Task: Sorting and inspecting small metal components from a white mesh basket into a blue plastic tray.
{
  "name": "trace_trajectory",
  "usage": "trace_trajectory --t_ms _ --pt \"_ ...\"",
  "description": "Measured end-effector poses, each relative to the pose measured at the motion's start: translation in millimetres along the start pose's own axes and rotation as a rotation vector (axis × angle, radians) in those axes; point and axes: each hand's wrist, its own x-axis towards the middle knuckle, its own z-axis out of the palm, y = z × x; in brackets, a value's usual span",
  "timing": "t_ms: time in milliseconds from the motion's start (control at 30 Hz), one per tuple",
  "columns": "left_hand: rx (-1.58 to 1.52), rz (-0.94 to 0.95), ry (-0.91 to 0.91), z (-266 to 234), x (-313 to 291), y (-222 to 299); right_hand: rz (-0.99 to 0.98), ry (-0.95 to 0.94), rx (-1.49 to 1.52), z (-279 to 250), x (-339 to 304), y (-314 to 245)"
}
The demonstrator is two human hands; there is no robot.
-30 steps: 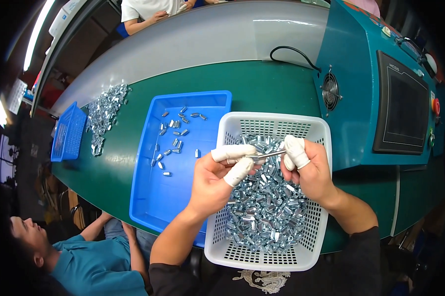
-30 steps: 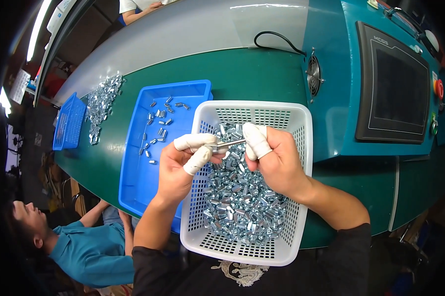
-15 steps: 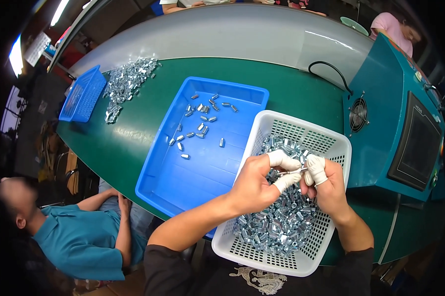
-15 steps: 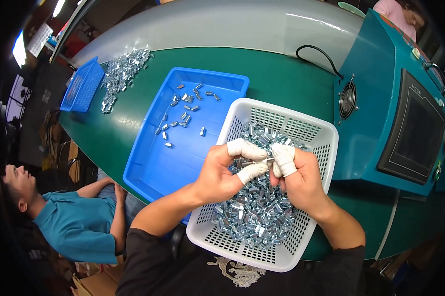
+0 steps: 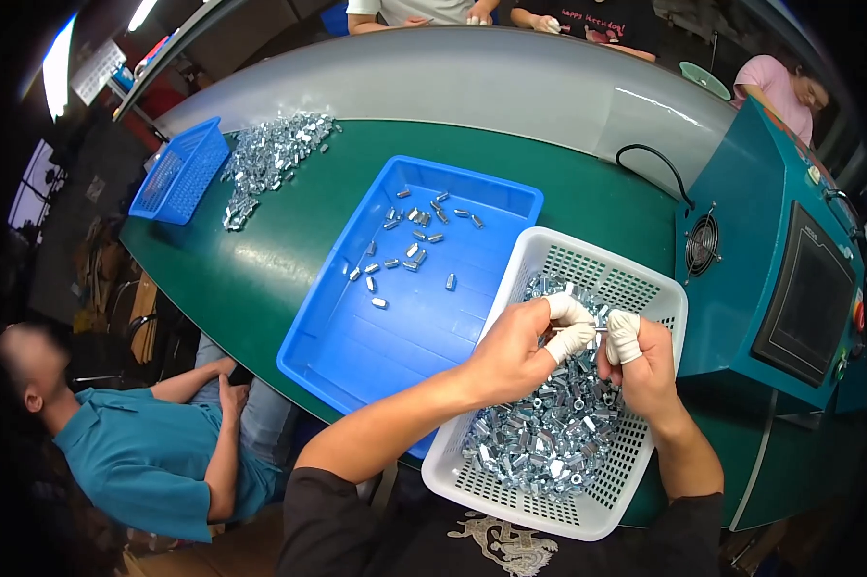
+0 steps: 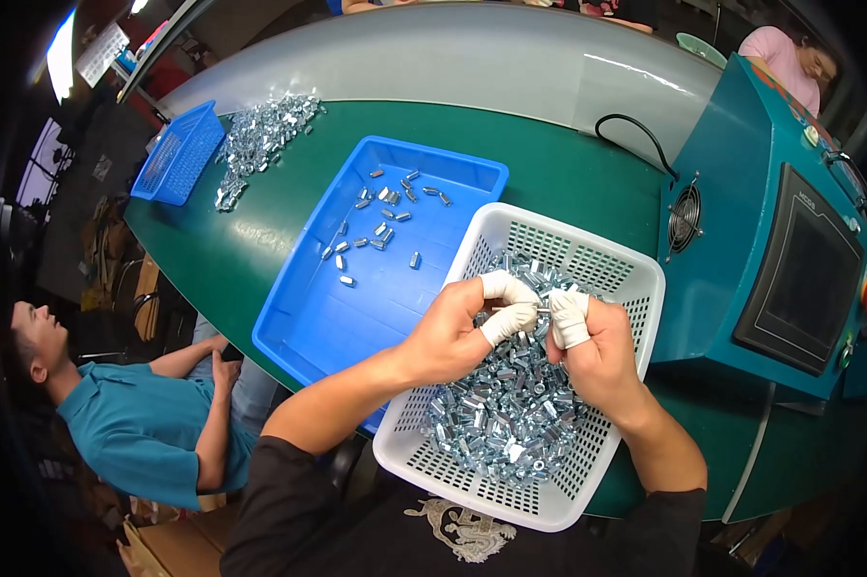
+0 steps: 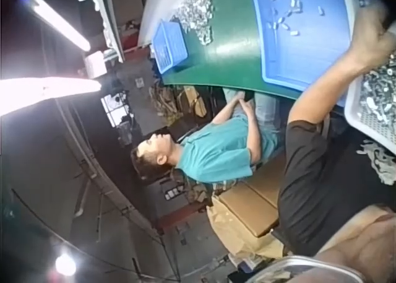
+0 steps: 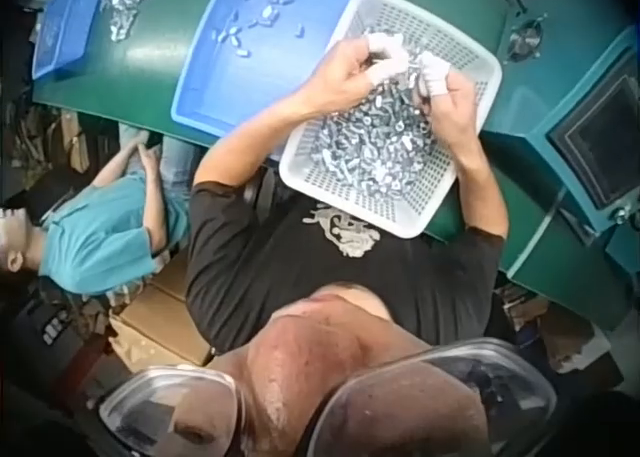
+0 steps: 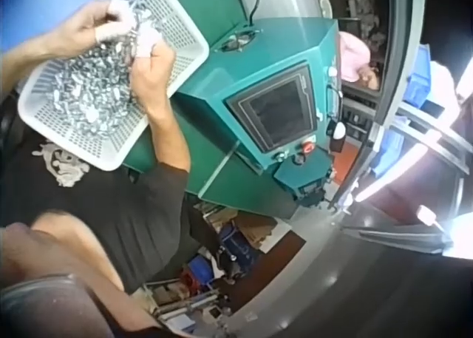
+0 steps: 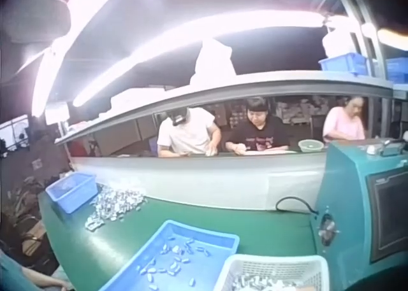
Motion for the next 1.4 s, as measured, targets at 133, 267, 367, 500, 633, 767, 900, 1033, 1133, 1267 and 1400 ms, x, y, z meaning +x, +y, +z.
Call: trace_trajectory --t_ms 133,267,367,500,633,767,900,1033,1133,1267,1400 --pt "0.453 0.344 0.127 -2 -2 7 0.151 -0.021 0.088 -2 2 -4" --pt "0.671 0.485 0.203 -13 -7 22 0.168 0.105 0.188 -8 1 -2" --pt "0.897 0.259 0.249 -54 -27 21 0.118 0.237 0.23 -7 5 3" --pt "1.38 0.12 0.478 -92 -53 3 0.06 0.171 0.232 -3 4 4" --pt "1.286 -0.322 0.312 -61 -72 18 0.057 0.223 0.229 -1 4 2" --pt "1.208 -0.572 0.031 -54 -82 12 0.06 0.192 0.254 -3 2 2" --pt "1.192 -0.539 -0.023 -55 -94 -8 0.036 0.124 0.239 -5 3 5" --pt "1.204 -0.462 -0.073 -57 -90 -8 0.045 0.19 0.205 1 2 5" --pt "1.173 -0.551 -0.133 -82 -79 -2 0.076 0.223 0.196 1 0 2" --pt "1.366 -0.634 0.1 -115 -47 -3 0.079 0.19 0.208 -2 4 4" --pt "1.454 -0.53 0.181 -92 -19 5 0.052 0.207 0.221 -10 5 4"
